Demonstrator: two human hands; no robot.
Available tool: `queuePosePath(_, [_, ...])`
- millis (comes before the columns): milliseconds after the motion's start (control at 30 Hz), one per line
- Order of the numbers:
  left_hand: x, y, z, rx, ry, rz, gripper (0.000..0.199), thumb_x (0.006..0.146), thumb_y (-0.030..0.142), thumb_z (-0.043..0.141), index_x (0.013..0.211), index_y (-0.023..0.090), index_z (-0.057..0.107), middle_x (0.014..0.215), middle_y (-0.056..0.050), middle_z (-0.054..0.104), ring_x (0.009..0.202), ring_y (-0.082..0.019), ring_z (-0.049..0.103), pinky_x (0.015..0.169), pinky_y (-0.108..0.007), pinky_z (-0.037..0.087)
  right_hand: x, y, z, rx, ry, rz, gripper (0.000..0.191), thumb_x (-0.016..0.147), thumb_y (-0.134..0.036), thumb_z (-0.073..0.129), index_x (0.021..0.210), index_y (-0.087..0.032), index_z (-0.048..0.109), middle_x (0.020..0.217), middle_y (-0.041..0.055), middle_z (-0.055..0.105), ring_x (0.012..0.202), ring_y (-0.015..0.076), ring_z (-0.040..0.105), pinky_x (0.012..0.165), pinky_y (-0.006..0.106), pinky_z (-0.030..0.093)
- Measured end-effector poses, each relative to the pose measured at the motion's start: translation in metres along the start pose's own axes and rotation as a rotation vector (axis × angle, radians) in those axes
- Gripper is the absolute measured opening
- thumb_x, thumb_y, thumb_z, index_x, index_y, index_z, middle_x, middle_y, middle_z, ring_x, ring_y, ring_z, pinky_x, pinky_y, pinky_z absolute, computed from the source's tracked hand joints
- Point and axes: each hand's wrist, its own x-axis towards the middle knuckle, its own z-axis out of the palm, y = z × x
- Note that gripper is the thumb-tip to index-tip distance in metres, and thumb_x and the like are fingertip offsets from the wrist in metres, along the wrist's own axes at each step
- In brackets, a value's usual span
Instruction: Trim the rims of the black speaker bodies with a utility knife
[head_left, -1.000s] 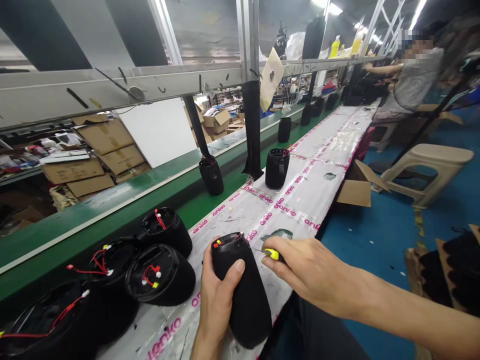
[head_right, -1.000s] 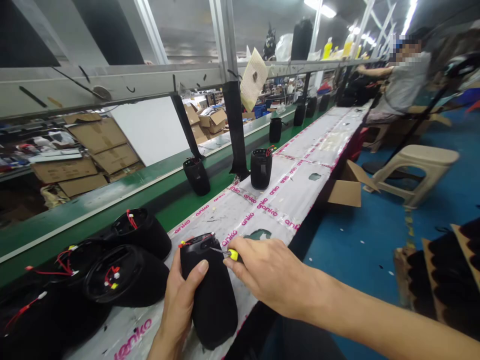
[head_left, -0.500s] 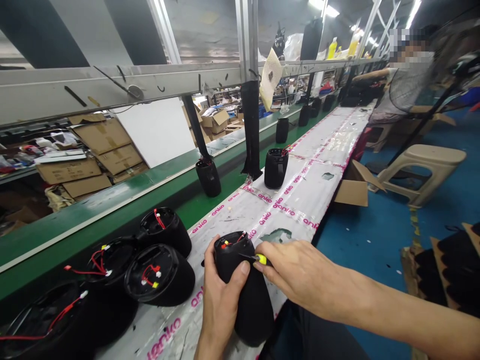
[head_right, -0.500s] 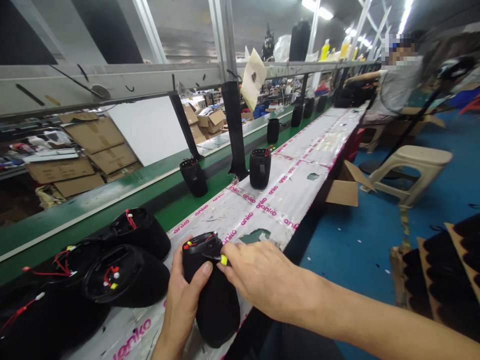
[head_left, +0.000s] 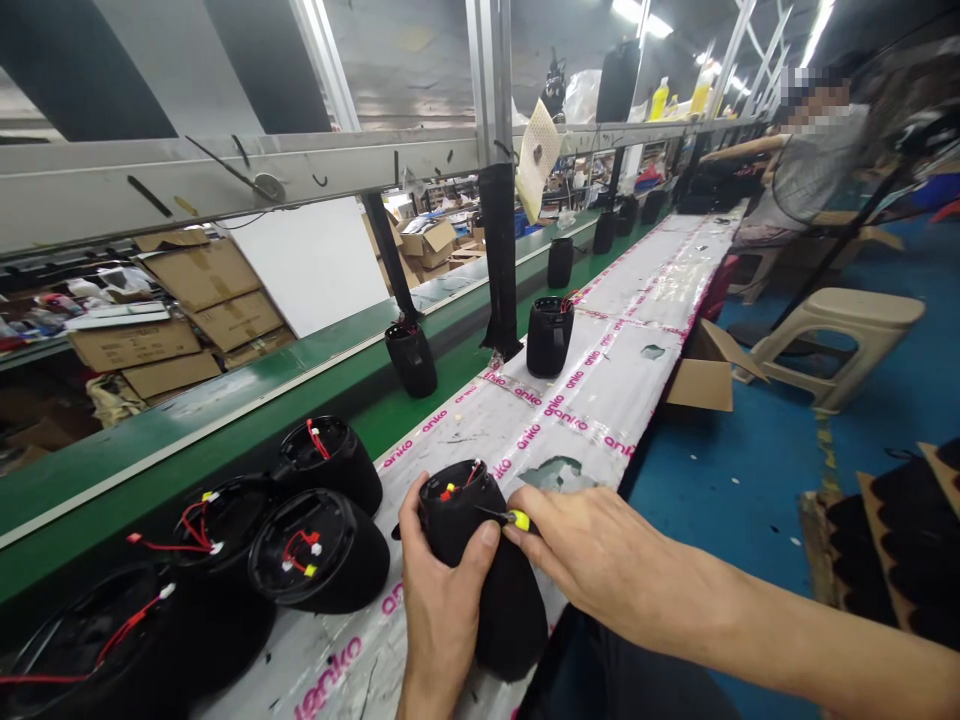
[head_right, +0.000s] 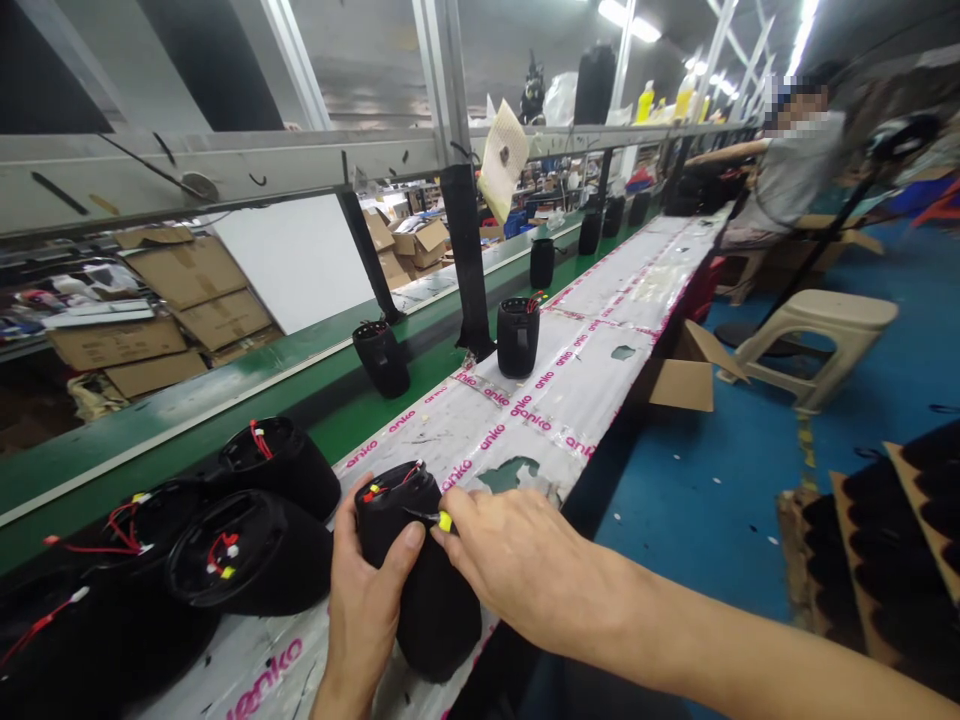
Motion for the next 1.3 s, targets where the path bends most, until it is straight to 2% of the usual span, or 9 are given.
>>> queuePosePath(167, [-0.003,-0.001,0.003,0.058,0.06,0.059,0.08,0.077,0.052,0.073,0.144,0.024,0.038,0.14,-0.012,0.056,0.125,-0.031,0.058,0.102,-0.041,0.048,-0.003,-0.005,0.006,-0.049,0.098,0.056,0.018,0.107,-0.03,0.035,0.1,-0.021,0.049,0.081,0.0024,0.058,0.066,0.0228,0.057,0.058,0.037,0.028])
queuePosePath(300, [-0.005,-0.003,0.006,0.122,0.13,0.059,0.081,0.075,0.051,0.075,0.143,0.026,0.037,0.141,-0.012,0.053,0.127,-0.033,0.055,0.105,-0.047,0.045,-0.006,-0.009,0.004,-0.125,0.154,0.047,0.017,0.106,-0.029,0.036,0.1,-0.021,0.05,0.08,0.0027,0.06,0.062,0.0228,0.056,0.057,0.038,0.026])
queuePosePath(567, [-0.006,-0.004,0.007,0.186,0.149,0.063,0.082,0.074,0.052,0.075,0.142,0.026,0.037,0.141,-0.013,0.051,0.128,-0.035,0.052,0.109,-0.052,0.04,-0.001,-0.015,0.011,-0.144,0.07,0.076,0.004,0.101,-0.021,0.049,0.097,-0.022,0.05,0.078,0.0021,0.06,0.054,0.0207,0.054,0.051,0.038,0.014])
queuePosePath(733, [-0.003,-0.004,0.006,0.184,0.134,0.07,0.083,0.074,0.055,0.073,0.142,0.024,0.037,0.141,-0.014,0.051,0.129,-0.035,0.052,0.108,-0.051,0.04,0.008,-0.015,0.008,-0.026,0.002,0.171,0.009,0.103,-0.025,0.047,0.095,-0.022,0.051,0.069,-0.0001,0.059,0.053,0.021,0.058,0.05,0.036,0.014])
queuePosePath(867, [0.001,-0.004,-0.001,0.065,0.117,0.05,0.066,0.085,0.06,0.057,0.138,0.022,0.044,0.138,-0.013,0.053,0.128,-0.033,0.051,0.109,-0.05,0.038,0.008,-0.012,-0.004,0.122,-0.067,0.212,0.015,0.106,-0.028,0.041,0.097,-0.021,0.052,0.074,0.0023,0.063,0.061,0.0223,0.062,0.052,0.035,0.022])
queuePosePath(967, [0.005,-0.007,-0.004,-0.037,0.101,0.013,0.068,0.08,0.061,0.065,0.135,0.023,0.05,0.136,-0.011,0.056,0.127,-0.033,0.052,0.11,-0.047,0.038,0.003,-0.012,-0.004,0.137,-0.019,0.191,0.017,0.106,-0.03,0.04,0.099,-0.021,0.053,0.076,0.0028,0.063,0.063,0.0227,0.061,0.054,0.035,0.027])
queuePosePath(1067, [0.008,-0.011,-0.005,-0.161,0.003,-0.01,0.069,0.076,0.059,0.071,0.132,0.023,0.054,0.129,-0.009,0.063,0.121,-0.032,0.058,0.106,-0.044,0.042,-0.002,-0.017,0.001,0.098,0.084,0.169,0.019,0.105,-0.033,0.04,0.097,-0.022,0.053,0.075,0.0023,0.06,0.062,0.0231,0.059,0.056,0.035,0.03])
queuePosePath(1133, [0.008,-0.012,-0.005,-0.244,-0.023,-0.026,0.066,0.076,0.059,0.071,0.129,0.023,0.055,0.124,-0.009,0.066,0.116,-0.031,0.061,0.102,-0.042,0.045,-0.001,-0.02,0.001,0.116,0.073,0.179,0.017,0.104,-0.032,0.043,0.096,-0.023,0.054,0.075,0.0021,0.061,0.061,0.0228,0.06,0.055,0.036,0.03])
queuePosePath(1300, [0.005,-0.005,-0.006,-0.211,0.062,-0.07,0.068,0.071,0.058,0.075,0.125,0.025,0.053,0.117,-0.007,0.066,0.107,-0.029,0.065,0.095,-0.041,0.049,0.005,-0.022,-0.011,0.217,-0.043,0.253,0.015,0.103,-0.029,0.046,0.095,-0.021,0.056,0.074,0.0033,0.065,0.062,0.0233,0.063,0.052,0.036,0.03])
